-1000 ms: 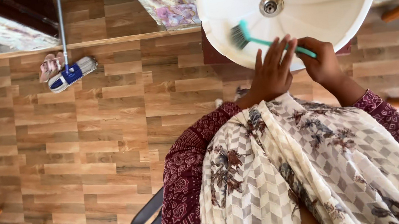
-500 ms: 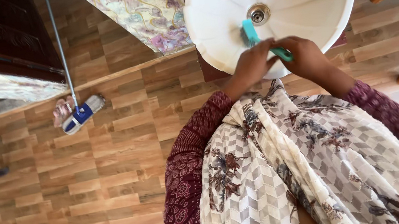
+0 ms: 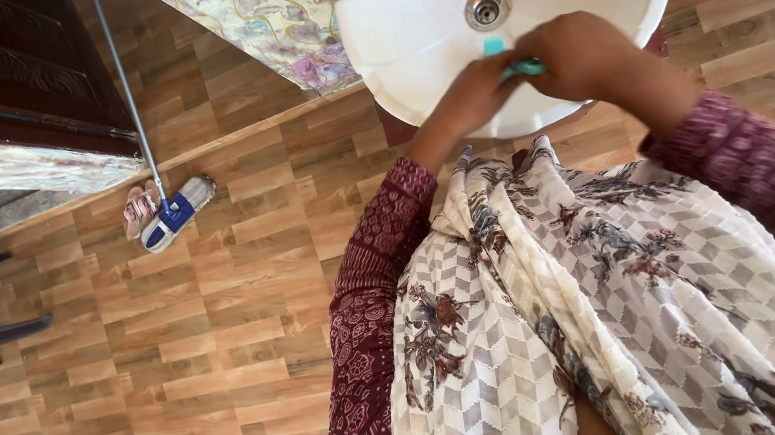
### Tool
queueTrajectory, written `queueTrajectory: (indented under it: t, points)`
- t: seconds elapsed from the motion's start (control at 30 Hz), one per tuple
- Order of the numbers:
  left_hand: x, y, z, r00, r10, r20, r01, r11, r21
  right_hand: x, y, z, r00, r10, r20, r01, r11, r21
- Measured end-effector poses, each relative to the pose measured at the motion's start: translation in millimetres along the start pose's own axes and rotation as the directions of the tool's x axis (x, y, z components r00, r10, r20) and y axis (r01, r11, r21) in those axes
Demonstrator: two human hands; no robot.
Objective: The person scrubs the inside surface and drain of a white sink using a blue brush.
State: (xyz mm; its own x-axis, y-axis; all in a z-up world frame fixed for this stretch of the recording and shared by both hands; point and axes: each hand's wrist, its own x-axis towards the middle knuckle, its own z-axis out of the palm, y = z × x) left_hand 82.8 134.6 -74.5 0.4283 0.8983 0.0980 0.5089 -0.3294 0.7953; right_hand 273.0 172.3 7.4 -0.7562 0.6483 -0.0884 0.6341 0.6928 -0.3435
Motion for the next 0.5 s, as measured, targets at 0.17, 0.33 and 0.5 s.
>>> queueTrajectory:
  t: [0.17, 0.33, 0.5]
  points:
    - [-5, 0, 9, 0.999, -0.041, -0.017, 0.042, 0.998, 0.056, -11, -5, -9, 1.0, -0.014, 0.009, 0.014, 0.999, 0.032]
    - [-16, 33, 13, 0.981, -0.173, 0.088, 0.161, 0.979, 0.126, -34, -2, -31, 0.993, -0.079, 0.084, 0.074, 0.995, 0.065]
    - [2, -17, 21, 0.973, -0.221, -0.07, 0.225, 0.973, 0.054, 15, 12, 17, 0.998, -0.021, 0.066, 0.019, 0.999, 0.026]
